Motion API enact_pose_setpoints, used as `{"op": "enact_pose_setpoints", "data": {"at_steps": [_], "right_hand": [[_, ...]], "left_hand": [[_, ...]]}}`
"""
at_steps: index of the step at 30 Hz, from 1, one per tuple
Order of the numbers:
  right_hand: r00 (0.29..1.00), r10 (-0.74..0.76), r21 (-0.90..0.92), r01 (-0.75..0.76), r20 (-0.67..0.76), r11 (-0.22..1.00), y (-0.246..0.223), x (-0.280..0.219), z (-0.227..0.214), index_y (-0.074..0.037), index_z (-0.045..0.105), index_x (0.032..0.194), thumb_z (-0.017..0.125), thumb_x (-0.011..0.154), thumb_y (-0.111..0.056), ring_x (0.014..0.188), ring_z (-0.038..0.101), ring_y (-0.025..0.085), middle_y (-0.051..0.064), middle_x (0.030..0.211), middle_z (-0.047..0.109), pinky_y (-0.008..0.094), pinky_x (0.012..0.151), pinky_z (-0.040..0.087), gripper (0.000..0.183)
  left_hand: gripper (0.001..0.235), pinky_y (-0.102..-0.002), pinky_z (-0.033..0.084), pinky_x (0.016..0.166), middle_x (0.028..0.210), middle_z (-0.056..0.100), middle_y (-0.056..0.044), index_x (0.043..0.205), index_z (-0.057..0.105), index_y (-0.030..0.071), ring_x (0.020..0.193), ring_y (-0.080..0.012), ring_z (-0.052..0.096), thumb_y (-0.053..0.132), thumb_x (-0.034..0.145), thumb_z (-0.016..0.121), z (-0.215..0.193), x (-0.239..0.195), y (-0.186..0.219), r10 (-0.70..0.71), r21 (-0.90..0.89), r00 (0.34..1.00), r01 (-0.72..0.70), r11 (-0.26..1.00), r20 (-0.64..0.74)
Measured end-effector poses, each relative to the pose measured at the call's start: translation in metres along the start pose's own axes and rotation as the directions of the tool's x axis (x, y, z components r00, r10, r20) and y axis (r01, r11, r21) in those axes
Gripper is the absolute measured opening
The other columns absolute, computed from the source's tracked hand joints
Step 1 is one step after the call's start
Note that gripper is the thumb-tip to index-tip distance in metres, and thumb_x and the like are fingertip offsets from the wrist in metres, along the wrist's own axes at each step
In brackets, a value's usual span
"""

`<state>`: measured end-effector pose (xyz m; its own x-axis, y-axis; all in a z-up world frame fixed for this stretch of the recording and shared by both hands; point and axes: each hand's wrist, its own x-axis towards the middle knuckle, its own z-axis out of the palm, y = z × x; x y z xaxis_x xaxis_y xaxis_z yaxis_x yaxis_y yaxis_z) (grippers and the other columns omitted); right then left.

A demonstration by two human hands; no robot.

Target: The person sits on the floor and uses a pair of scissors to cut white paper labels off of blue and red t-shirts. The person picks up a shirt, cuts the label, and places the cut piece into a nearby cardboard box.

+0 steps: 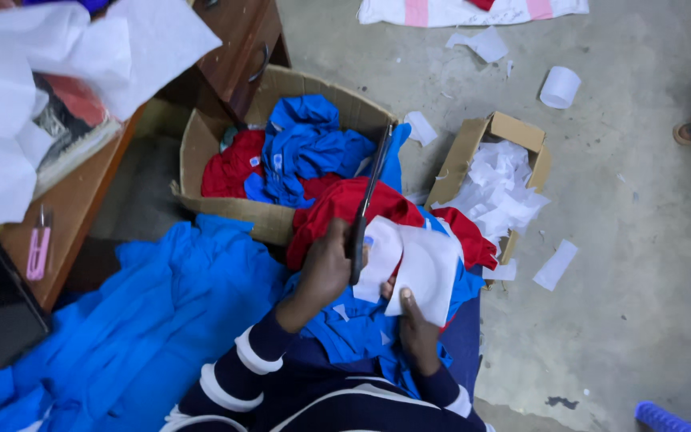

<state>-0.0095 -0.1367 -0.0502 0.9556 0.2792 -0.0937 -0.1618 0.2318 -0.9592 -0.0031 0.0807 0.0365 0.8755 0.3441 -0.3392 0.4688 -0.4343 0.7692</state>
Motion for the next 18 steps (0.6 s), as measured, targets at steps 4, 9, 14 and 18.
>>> {"op": "enact_pose_setpoints", "data": {"at_steps": [4, 9, 14, 18], "right_hand": [[0.994, 0.105, 0.077, -0.104, -0.016, 0.992, -0.015, 0.002, -0.012, 0.008, 0.07, 0.119, 0.065, 0.102, -0.011, 0.095, 0.08, 0.031, 0.025, 0.113, 0.077, 0.04, 0.085, 0.067, 0.026], [0.961, 0.264, 0.328, -0.224, -0.083, 0.918, -0.014, 0.01, -0.016, 0.01, 0.069, 0.103, 0.076, 0.095, -0.021, 0.054, 0.076, 0.034, 0.03, 0.075, 0.075, 0.042, 0.046, 0.065, 0.033], [0.904, 0.379, -0.162, -0.411, -0.197, 0.897, 0.001, 0.03, -0.076, 0.004, 0.065, 0.131, 0.059, 0.103, -0.056, 0.065, 0.07, 0.03, 0.029, 0.089, 0.071, 0.04, 0.053, 0.055, 0.067], [0.968, -0.039, -0.072, 0.022, -0.247, 0.997, -0.006, 0.051, -0.099, -0.009, 0.049, 0.143, 0.082, 0.083, 0.007, 0.088, 0.079, 0.023, 0.02, 0.133, 0.066, 0.028, 0.077, 0.065, 0.07]], "left_hand": [[0.047, -0.032, 0.061, 0.075, 0.096, 0.079, -0.013, 0.115, 0.055, 0.008, 0.085, -0.0231, 0.077, 0.017, 0.082, 0.086, 0.013, 0.004, 0.017, 0.093, -0.495, 0.994, -0.054, 0.867, 0.055], [0.054, -0.019, 0.052, 0.067, 0.084, 0.06, -0.005, 0.113, 0.052, 0.004, 0.075, -0.0129, 0.065, 0.006, 0.078, 0.094, 0.073, 0.019, 0.001, 0.145, -0.772, 0.984, -0.011, 0.636, 0.105], [0.051, -0.016, 0.047, 0.058, 0.075, 0.06, -0.005, 0.105, 0.053, 0.006, 0.066, -0.0087, 0.06, 0.005, 0.077, 0.096, 0.087, 0.034, 0.003, 0.076, -0.811, 0.997, -0.061, 0.582, -0.02], [0.052, -0.016, 0.044, 0.053, 0.071, 0.06, -0.003, 0.103, 0.053, 0.006, 0.061, -0.0064, 0.059, 0.003, 0.075, 0.097, 0.089, 0.029, 0.027, 0.059, -0.794, 0.998, -0.042, 0.606, -0.008]]}}
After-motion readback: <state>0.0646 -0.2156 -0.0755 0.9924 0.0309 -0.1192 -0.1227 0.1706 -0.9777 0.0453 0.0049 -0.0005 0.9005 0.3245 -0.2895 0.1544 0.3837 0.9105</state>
